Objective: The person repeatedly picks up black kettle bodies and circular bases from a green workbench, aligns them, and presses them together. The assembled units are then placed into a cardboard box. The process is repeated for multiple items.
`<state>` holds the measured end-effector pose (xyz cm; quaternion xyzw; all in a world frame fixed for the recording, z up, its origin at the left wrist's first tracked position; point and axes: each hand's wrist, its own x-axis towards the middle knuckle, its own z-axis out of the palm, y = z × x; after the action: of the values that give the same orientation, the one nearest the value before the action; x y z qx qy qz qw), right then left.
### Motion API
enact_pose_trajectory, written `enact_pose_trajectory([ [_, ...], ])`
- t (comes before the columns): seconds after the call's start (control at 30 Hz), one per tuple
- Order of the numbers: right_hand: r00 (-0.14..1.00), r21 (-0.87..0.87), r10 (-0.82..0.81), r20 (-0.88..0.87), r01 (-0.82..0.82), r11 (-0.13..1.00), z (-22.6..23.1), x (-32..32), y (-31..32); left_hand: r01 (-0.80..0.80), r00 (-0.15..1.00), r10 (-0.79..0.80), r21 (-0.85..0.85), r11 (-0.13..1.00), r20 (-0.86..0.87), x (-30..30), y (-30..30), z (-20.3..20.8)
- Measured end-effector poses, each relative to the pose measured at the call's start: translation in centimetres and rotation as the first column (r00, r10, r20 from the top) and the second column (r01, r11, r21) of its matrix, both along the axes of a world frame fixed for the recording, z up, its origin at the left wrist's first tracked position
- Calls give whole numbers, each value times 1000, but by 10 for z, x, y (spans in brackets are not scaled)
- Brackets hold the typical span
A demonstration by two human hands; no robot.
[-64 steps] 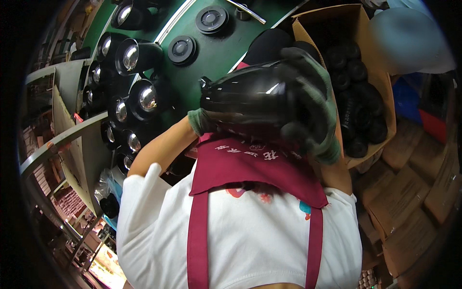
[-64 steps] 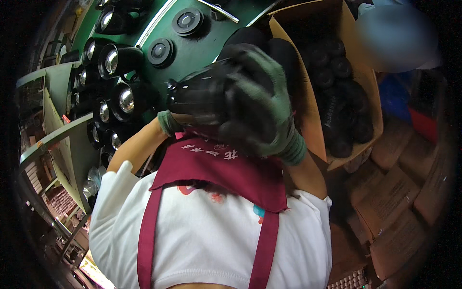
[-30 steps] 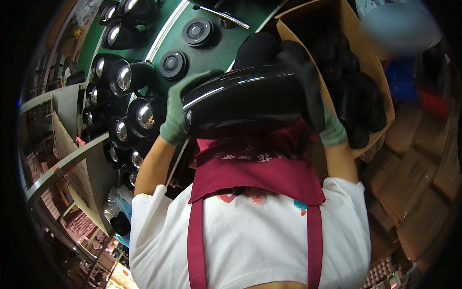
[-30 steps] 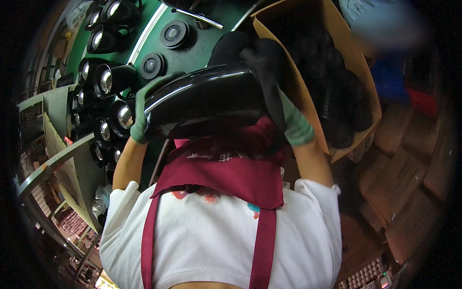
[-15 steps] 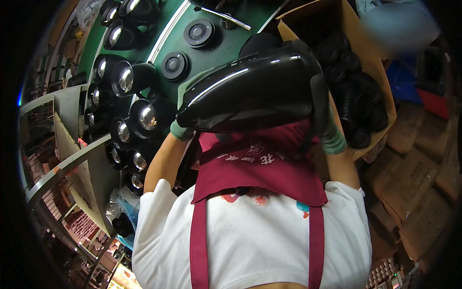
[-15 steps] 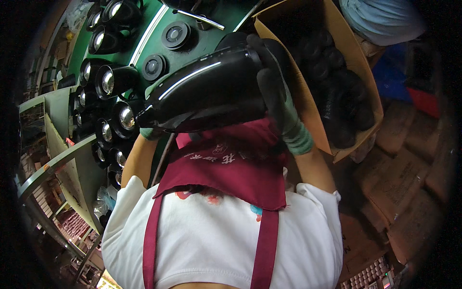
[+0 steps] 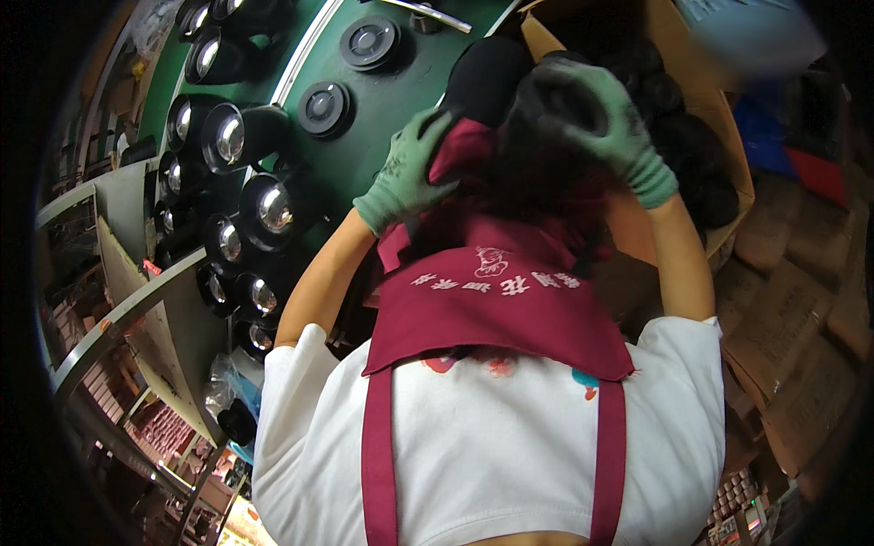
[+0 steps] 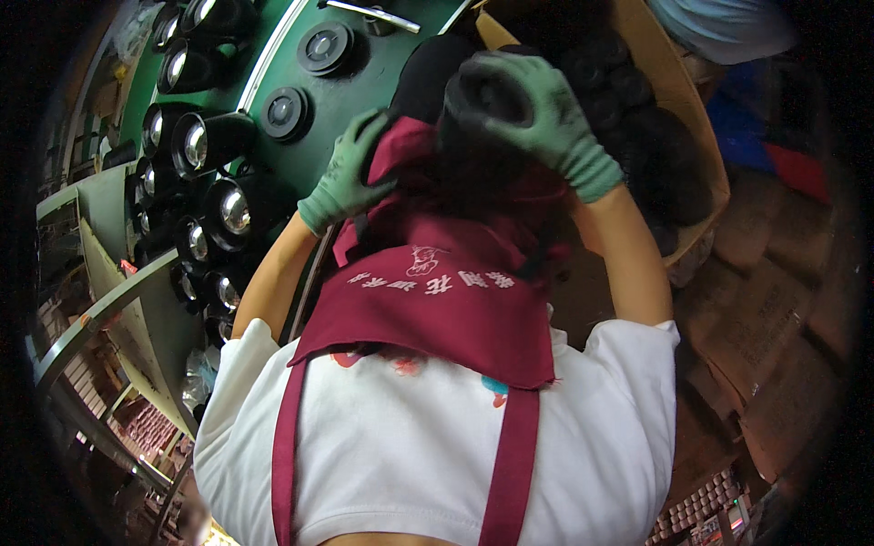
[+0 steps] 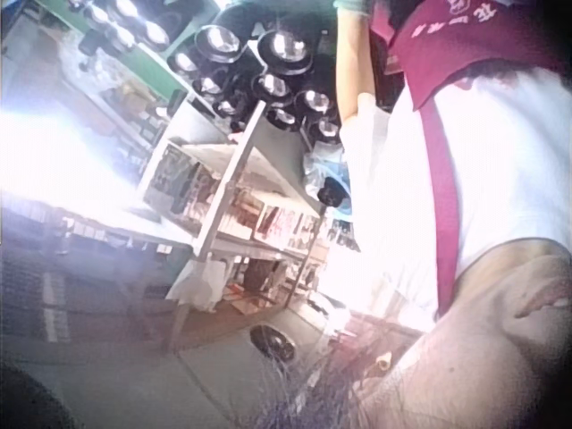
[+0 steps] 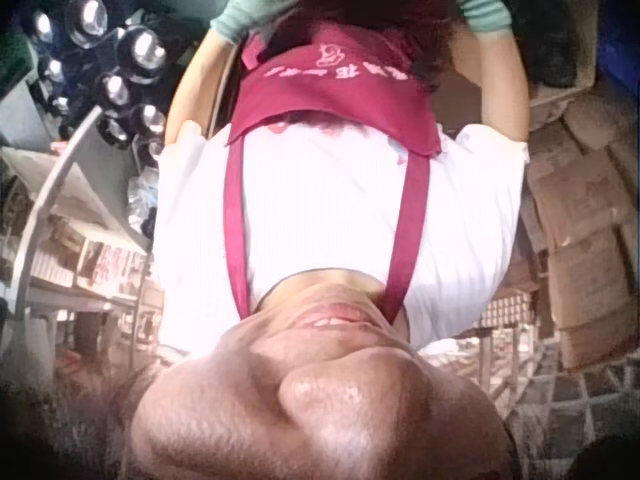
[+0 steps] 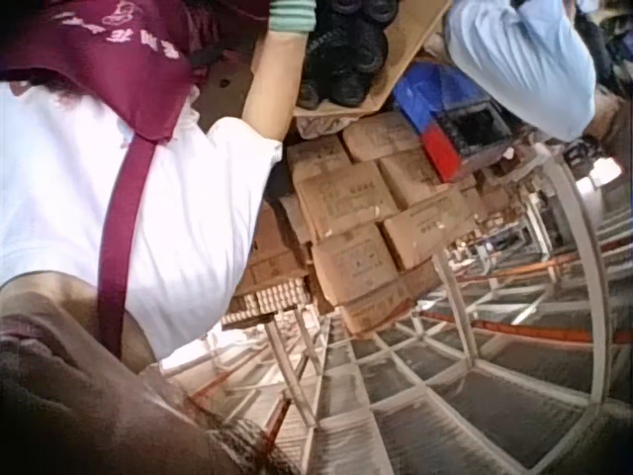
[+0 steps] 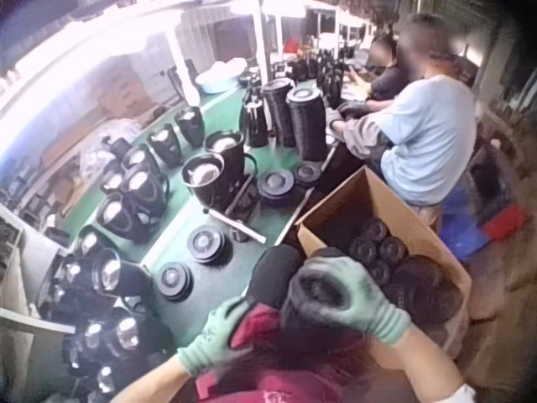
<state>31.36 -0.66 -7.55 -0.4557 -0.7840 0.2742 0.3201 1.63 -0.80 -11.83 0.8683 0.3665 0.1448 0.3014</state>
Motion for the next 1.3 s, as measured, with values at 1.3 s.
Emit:
enact_pose_trajectory([
  [1.3,983,-359,124,-133,-164,919,-31,68,29,75,988,-41,230,970,-149,91,66,66],
])
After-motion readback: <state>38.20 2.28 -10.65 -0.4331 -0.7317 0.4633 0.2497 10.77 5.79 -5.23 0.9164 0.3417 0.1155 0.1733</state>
